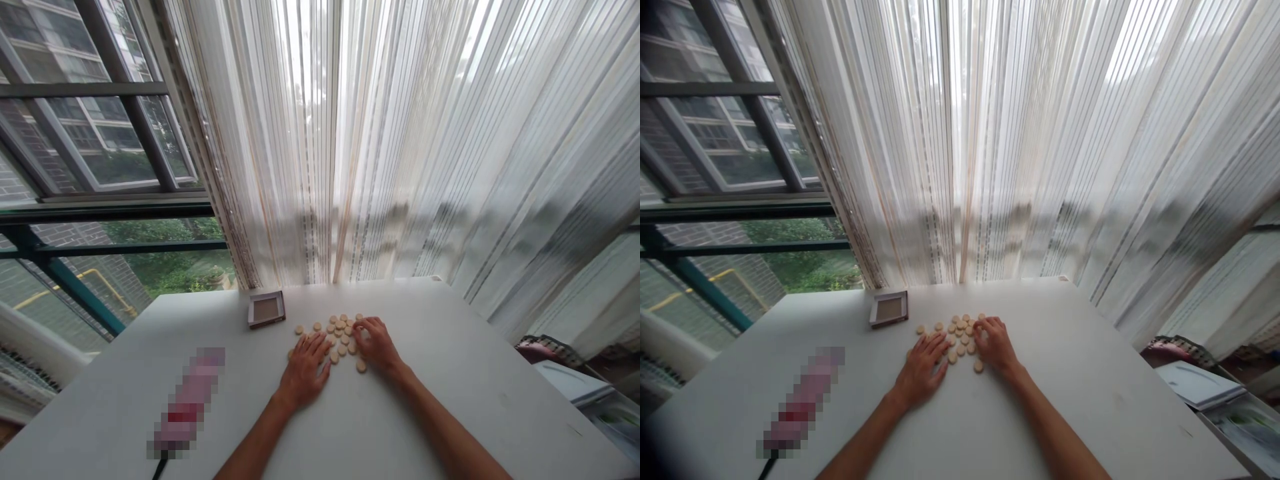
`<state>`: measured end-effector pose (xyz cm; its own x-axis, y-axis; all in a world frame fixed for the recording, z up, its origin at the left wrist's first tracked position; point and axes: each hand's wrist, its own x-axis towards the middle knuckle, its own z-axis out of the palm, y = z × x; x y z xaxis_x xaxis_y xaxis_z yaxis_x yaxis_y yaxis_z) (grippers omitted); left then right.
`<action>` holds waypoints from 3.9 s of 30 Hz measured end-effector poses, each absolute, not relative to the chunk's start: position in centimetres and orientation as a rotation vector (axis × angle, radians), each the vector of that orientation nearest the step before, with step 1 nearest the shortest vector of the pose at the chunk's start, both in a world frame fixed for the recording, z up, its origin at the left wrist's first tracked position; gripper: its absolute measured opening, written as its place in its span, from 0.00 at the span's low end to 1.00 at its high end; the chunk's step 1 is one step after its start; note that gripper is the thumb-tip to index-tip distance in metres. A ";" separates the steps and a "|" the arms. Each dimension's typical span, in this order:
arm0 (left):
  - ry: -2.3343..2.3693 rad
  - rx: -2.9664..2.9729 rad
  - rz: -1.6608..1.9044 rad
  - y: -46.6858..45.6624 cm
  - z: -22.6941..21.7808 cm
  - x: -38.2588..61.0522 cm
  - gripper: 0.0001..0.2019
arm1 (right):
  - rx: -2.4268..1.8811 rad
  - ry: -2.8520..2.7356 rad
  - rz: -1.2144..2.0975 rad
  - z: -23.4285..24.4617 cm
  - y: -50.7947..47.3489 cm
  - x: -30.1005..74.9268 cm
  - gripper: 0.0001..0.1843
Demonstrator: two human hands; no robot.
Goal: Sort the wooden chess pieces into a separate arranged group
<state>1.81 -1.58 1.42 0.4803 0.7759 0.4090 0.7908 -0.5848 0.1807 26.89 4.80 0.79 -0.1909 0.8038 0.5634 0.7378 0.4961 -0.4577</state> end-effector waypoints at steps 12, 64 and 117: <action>-1.613 -2.580 -0.860 4.4 2.8 6.3 0.14 | -1.352 -1.900 0.127 0.0 3.8 30.4 0.14; -1.520 -2.702 -0.757 4.1 1.1 -1.6 0.27 | -1.101 -2.428 0.292 1.8 5.6 25.7 0.50; -1.520 -2.832 -0.619 6.8 2.0 -1.6 0.39 | -1.223 -2.220 0.172 0.7 5.3 29.3 0.31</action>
<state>-1.56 6.75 2.00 0.4992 0.8251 0.2646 0.7754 -0.5617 0.2885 29.26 5.31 0.73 -0.4019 0.8061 0.4344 0.7294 0.5686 -0.3803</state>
